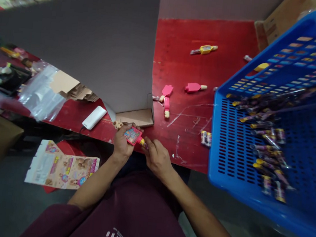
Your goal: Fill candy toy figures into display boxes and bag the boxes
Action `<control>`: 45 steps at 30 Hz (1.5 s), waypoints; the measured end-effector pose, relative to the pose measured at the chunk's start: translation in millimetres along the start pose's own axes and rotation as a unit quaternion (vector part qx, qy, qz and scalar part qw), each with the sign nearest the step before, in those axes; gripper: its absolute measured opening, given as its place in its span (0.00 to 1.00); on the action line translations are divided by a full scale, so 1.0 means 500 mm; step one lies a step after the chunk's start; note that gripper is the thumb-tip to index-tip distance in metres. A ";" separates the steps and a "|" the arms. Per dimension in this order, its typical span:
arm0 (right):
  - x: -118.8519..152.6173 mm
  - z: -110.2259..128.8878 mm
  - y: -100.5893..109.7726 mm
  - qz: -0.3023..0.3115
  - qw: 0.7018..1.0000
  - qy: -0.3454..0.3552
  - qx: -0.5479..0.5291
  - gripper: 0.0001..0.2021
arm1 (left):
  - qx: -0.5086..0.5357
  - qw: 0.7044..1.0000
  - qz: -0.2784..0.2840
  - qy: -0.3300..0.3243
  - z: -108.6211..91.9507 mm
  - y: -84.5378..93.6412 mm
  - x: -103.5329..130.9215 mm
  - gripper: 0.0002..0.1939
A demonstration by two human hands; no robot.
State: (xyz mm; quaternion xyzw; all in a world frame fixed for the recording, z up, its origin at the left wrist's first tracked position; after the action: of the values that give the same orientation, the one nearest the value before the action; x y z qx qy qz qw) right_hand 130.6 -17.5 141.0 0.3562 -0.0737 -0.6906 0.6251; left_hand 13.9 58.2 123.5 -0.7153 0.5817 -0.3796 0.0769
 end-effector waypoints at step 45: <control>0.002 -0.011 -0.058 0.117 0.956 -0.185 -0.195 0.32 | -0.263 0.935 0.228 -0.075 -0.043 0.031 0.021 0.12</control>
State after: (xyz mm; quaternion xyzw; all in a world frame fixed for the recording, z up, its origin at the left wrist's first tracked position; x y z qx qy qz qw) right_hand 110.1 -10.4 120.8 0.0822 -0.0931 -0.6674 0.7342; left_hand -11.1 51.0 135.0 -0.5847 0.8006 -0.1307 0.0141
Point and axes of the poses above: each hand's wrist, its own x-axis away from the middle knuckle, its own y-axis out of the back of the hand, z = x × y, the point moved 6 cm from there along -x, towards the middle knuckle, and after that the axes turned 5 degrees about -x, right-handed, at the moved point
